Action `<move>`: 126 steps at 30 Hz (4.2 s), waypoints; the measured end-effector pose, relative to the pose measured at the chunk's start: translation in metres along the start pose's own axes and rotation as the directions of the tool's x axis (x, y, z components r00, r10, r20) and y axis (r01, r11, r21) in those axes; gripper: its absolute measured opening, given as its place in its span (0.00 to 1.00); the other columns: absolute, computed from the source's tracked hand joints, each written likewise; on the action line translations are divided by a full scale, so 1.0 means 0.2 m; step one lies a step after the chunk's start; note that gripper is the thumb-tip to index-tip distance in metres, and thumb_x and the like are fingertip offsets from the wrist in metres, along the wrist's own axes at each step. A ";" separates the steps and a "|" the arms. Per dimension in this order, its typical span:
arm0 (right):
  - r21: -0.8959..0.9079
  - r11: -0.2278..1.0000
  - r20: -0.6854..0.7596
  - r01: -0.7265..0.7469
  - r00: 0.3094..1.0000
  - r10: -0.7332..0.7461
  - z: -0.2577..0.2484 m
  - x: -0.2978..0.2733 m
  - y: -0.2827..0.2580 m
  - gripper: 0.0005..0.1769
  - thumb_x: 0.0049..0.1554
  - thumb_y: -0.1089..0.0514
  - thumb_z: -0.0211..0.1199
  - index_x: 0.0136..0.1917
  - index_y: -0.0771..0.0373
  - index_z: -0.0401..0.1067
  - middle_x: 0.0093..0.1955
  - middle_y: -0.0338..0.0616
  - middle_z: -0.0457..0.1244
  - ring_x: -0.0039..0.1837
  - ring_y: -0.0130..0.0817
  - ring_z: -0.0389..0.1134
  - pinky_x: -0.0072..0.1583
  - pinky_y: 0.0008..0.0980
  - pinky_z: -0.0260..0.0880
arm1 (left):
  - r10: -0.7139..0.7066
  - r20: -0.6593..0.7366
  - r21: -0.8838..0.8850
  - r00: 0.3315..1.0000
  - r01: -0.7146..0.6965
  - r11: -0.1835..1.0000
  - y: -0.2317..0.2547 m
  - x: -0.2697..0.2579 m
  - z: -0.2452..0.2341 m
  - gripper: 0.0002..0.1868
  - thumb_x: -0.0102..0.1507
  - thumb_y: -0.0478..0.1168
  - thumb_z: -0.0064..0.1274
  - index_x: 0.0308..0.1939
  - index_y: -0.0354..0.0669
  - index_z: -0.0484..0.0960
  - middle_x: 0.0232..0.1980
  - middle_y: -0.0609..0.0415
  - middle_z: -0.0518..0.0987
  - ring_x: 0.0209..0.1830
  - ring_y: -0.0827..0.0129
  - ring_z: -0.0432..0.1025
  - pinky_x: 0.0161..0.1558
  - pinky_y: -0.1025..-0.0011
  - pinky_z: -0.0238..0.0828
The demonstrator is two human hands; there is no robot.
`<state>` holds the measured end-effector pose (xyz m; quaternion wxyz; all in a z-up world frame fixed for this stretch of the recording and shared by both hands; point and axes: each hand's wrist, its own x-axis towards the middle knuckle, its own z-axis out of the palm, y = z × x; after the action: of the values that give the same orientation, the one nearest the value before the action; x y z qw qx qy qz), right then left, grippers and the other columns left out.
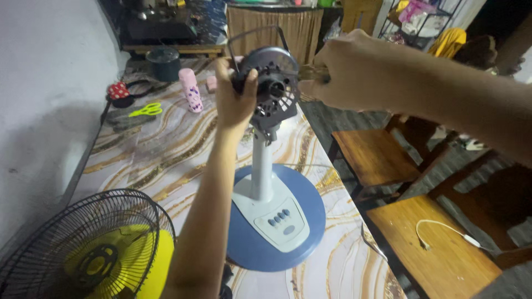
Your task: The person uses a screwdriver to tighten screws on the rear housing of a standing fan. They repeatedly rotate the housing and apply the tool to secure the assembly while holding the fan steady with the other hand.
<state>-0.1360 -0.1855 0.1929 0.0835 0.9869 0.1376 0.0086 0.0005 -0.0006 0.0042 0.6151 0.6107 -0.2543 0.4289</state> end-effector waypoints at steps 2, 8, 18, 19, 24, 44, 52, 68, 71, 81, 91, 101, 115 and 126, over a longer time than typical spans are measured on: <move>0.119 0.989 0.082 -0.083 0.994 0.073 -0.09 0.01 -0.02 0.27 0.68 0.40 0.54 0.43 0.65 0.74 0.30 0.50 0.65 0.27 0.32 0.63 0.32 0.31 0.65 | 0.006 -0.015 0.050 1.000 -0.005 0.999 -0.01 -0.01 0.00 0.16 0.70 0.35 0.55 0.56 0.38 0.65 0.45 0.47 0.78 0.44 0.67 0.75 0.50 0.69 0.73; 0.636 0.707 0.264 -0.308 0.948 0.176 -0.04 0.06 0.01 0.31 0.62 0.38 0.56 0.39 0.73 0.69 0.27 0.44 0.58 0.26 0.28 0.51 0.30 0.32 0.51 | -0.031 -0.010 -0.013 0.999 0.030 0.999 0.00 0.00 -0.01 0.16 0.69 0.35 0.54 0.56 0.36 0.65 0.46 0.47 0.78 0.45 0.67 0.76 0.50 0.70 0.75; 0.042 0.999 -0.082 -0.010 0.997 0.013 0.04 -0.20 0.19 0.22 0.66 0.40 0.50 0.59 0.56 0.71 0.33 0.45 0.70 0.28 0.32 0.70 0.35 0.32 0.75 | -0.136 0.017 -0.095 0.991 0.137 0.986 0.08 -0.02 -0.03 0.14 0.70 0.36 0.54 0.56 0.36 0.69 0.50 0.50 0.78 0.49 0.71 0.74 0.52 0.72 0.74; 0.159 0.987 -0.157 0.004 0.987 0.021 0.07 -0.21 0.24 0.21 0.66 0.41 0.52 0.60 0.58 0.70 0.34 0.46 0.69 0.30 0.34 0.70 0.35 0.34 0.74 | -0.143 0.016 -0.073 0.990 0.143 0.987 0.08 -0.02 -0.03 0.14 0.70 0.37 0.55 0.55 0.36 0.68 0.48 0.50 0.77 0.47 0.71 0.72 0.51 0.72 0.72; 0.766 0.642 -0.268 0.043 0.928 0.258 0.48 -0.09 0.32 0.25 0.57 0.47 0.69 0.59 0.62 0.65 0.46 0.42 0.66 0.46 0.31 0.69 0.49 0.35 0.78 | -0.239 -0.026 -0.001 0.971 0.239 0.971 0.12 -0.02 -0.01 0.16 0.68 0.39 0.56 0.55 0.39 0.68 0.47 0.52 0.78 0.46 0.72 0.73 0.50 0.72 0.71; 0.672 -0.604 -0.376 0.427 0.900 0.218 1.12 0.69 0.14 0.21 0.55 0.70 0.71 0.55 0.62 0.63 0.48 0.43 0.65 0.48 0.30 0.69 0.50 0.30 0.72 | -0.183 -0.015 0.074 0.983 0.184 0.980 0.22 -0.05 -0.01 0.15 0.74 0.33 0.53 0.60 0.39 0.65 0.53 0.54 0.75 0.54 0.75 0.70 0.58 0.75 0.68; 0.697 -0.617 -0.307 0.365 0.930 0.203 1.12 0.66 0.13 0.21 0.55 0.69 0.71 0.56 0.61 0.63 0.46 0.43 0.65 0.43 0.30 0.68 0.43 0.27 0.68 | -0.226 0.013 0.073 0.974 0.225 0.972 0.25 -0.06 -0.03 0.15 0.75 0.33 0.53 0.61 0.39 0.64 0.51 0.53 0.75 0.51 0.77 0.69 0.58 0.75 0.68; 0.667 -0.642 -0.330 0.379 0.922 0.203 1.12 0.68 0.12 0.20 0.56 0.68 0.70 0.56 0.61 0.63 0.47 0.44 0.66 0.43 0.31 0.69 0.42 0.27 0.69 | -0.191 0.020 0.052 0.981 0.190 0.980 0.23 -0.06 -0.03 0.15 0.76 0.32 0.52 0.61 0.37 0.63 0.53 0.51 0.77 0.53 0.76 0.71 0.60 0.75 0.70; 0.673 -0.638 -0.318 0.375 0.925 0.208 1.12 0.67 0.12 0.20 0.56 0.68 0.70 0.56 0.61 0.63 0.47 0.43 0.65 0.44 0.31 0.69 0.44 0.28 0.70 | -0.193 0.024 0.050 0.981 0.192 0.980 0.23 -0.06 -0.03 0.15 0.76 0.32 0.52 0.61 0.38 0.63 0.52 0.51 0.77 0.51 0.77 0.71 0.60 0.75 0.70; 0.676 -0.631 -0.327 0.381 0.922 0.206 1.12 0.67 0.11 0.19 0.56 0.66 0.71 0.56 0.62 0.64 0.47 0.43 0.65 0.45 0.31 0.69 0.44 0.28 0.70 | -0.237 -0.007 0.051 0.972 0.237 0.970 0.27 -0.03 0.00 0.19 0.72 0.34 0.58 0.59 0.38 0.64 0.52 0.51 0.79 0.52 0.73 0.75 0.55 0.75 0.73; 0.844 -0.201 -0.432 0.498 0.851 0.299 1.09 0.54 0.17 0.17 0.61 0.60 0.66 0.56 0.66 0.61 0.58 0.48 0.66 0.57 0.33 0.72 0.60 0.33 0.77 | -0.230 -0.012 0.027 0.973 0.230 0.973 0.25 -0.04 -0.01 0.21 0.71 0.37 0.60 0.60 0.39 0.65 0.53 0.52 0.79 0.52 0.74 0.75 0.57 0.75 0.72; 0.915 -0.003 -0.387 0.404 0.876 0.287 1.21 0.35 0.28 0.14 0.61 0.58 0.64 0.54 0.65 0.62 0.42 0.44 0.66 0.42 0.30 0.70 0.43 0.29 0.71 | -0.178 -0.012 0.110 0.984 0.178 0.978 0.19 -0.07 -0.03 0.20 0.72 0.36 0.60 0.59 0.38 0.64 0.53 0.52 0.77 0.53 0.73 0.73 0.59 0.74 0.70; 0.907 -0.057 -0.391 0.418 0.883 0.262 1.20 0.38 0.12 0.21 0.56 0.58 0.69 0.60 0.63 0.65 0.53 0.39 0.66 0.54 0.26 0.68 0.55 0.28 0.72 | -0.236 -0.092 0.000 0.967 0.237 0.971 0.25 -0.30 -0.01 0.29 0.70 0.27 0.52 0.71 0.36 0.57 0.67 0.46 0.70 0.63 0.69 0.70 0.65 0.71 0.68; 0.902 -0.125 -0.356 0.412 0.876 0.325 1.15 0.46 0.07 0.21 0.54 0.58 0.73 0.53 0.63 0.62 0.55 0.48 0.68 0.55 0.31 0.71 0.57 0.31 0.74 | -0.240 -0.110 -0.025 0.965 0.238 0.971 0.25 -0.27 0.00 0.28 0.69 0.24 0.54 0.70 0.36 0.60 0.68 0.47 0.67 0.63 0.67 0.69 0.67 0.70 0.69</move>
<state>-0.0342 -0.2107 -0.0316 -0.7215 0.6616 0.1464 0.1423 -0.0681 -0.0174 -0.0154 0.6792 0.6083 -0.1465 0.3837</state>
